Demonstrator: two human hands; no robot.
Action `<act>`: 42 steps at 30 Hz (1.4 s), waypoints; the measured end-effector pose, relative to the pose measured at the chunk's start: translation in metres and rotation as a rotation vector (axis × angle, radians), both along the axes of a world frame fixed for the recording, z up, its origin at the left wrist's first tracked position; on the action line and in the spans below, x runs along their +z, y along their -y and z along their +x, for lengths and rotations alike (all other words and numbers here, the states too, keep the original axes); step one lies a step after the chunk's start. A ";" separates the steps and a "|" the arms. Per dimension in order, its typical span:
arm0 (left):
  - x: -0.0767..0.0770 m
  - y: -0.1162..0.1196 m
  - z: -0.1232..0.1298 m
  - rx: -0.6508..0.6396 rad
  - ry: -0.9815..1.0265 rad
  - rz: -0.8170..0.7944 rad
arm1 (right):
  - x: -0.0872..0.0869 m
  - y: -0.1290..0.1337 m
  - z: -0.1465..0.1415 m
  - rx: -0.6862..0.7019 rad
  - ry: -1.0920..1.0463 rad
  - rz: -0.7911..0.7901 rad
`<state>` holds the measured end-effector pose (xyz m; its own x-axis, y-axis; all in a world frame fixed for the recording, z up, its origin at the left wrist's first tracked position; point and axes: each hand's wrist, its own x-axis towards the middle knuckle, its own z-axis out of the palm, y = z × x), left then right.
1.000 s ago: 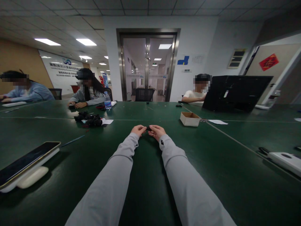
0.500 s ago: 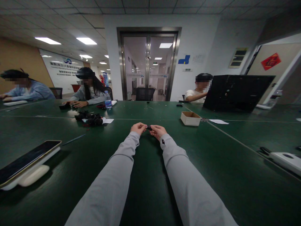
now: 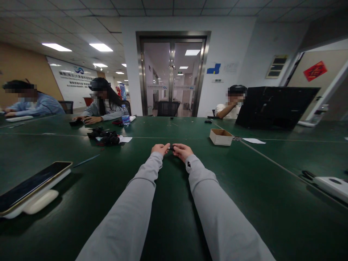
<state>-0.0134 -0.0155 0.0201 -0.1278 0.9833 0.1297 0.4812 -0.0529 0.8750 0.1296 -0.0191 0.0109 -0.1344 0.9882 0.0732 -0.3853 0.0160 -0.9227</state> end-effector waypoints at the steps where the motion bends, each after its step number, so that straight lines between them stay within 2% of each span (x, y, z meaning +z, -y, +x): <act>1: 0.002 0.001 0.000 0.013 -0.025 0.001 | 0.000 0.000 0.000 0.003 -0.002 0.008; 5: 0.004 0.004 0.000 0.039 -0.074 0.019 | 0.000 0.001 0.000 0.033 -0.010 0.023; 10: -0.007 -0.003 -0.001 -0.010 0.013 0.054 | 0.001 0.002 0.002 0.042 -0.022 0.012; 13: -0.010 -0.003 -0.002 -0.096 0.143 0.082 | 0.002 0.002 0.002 0.014 -0.030 -0.029; 17: -0.006 0.002 -0.002 -0.248 0.300 0.110 | 0.003 0.001 0.002 -0.026 -0.051 -0.086; 22: -0.001 0.003 0.002 -0.134 0.331 -0.049 | 0.003 0.000 0.001 -0.025 -0.044 -0.085; 27: -0.001 0.003 0.002 -0.166 0.300 0.036 | 0.001 0.000 0.001 -0.010 -0.035 -0.063; 33: 0.001 0.004 0.003 -0.137 0.299 -0.046 | 0.002 0.000 0.001 -0.015 -0.035 -0.067; 37: 0.000 0.004 0.004 -0.156 0.296 0.030 | 0.002 0.001 0.001 -0.021 -0.033 -0.071; 42: 0.001 0.004 0.003 -0.154 0.287 -0.003 | 0.002 0.000 0.001 0.000 -0.033 -0.065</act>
